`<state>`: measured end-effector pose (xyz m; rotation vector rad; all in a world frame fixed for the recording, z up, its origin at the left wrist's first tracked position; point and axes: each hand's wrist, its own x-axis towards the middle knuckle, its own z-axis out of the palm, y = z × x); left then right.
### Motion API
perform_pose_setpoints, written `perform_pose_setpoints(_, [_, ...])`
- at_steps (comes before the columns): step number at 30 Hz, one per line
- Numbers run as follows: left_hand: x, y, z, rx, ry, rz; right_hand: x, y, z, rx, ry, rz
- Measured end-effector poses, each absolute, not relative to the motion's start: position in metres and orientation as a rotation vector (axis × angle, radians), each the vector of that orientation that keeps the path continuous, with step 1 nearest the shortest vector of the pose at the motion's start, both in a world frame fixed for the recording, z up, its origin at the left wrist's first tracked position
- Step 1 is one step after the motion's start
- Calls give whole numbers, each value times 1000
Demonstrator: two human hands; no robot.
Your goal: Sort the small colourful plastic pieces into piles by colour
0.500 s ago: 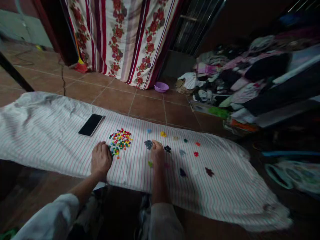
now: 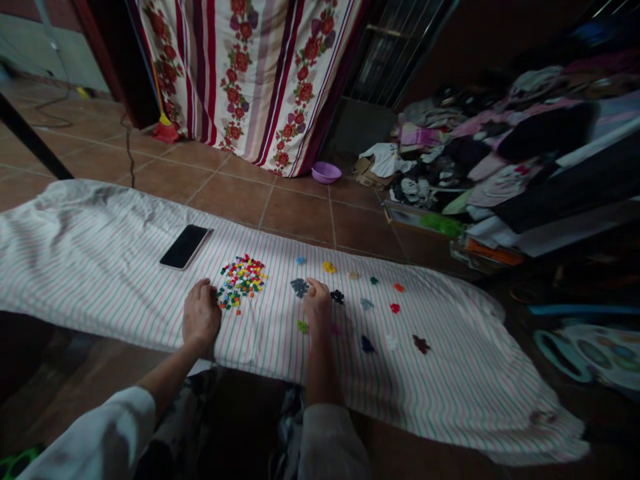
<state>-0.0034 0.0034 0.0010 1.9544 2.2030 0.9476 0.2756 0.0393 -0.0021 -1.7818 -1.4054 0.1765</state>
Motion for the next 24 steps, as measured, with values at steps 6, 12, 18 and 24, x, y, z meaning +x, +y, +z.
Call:
perform_pose_setpoints(6, [2, 1, 7, 1849, 2430, 933, 248, 41, 14, -1653, -1420, 142])
perform_pose_setpoints(12, [2, 2, 5, 1852, 2439, 943, 182, 24, 30, -1438, -1795, 382])
perform_pose_setpoints(18, [-2, 5, -2, 1845, 2372, 1009, 135, 3, 35, -1355, -2188, 448])
perform_pose_setpoints(24, [-4, 5, -4, 1879, 2363, 978, 119, 1, 35, -1416, -2308, 391])
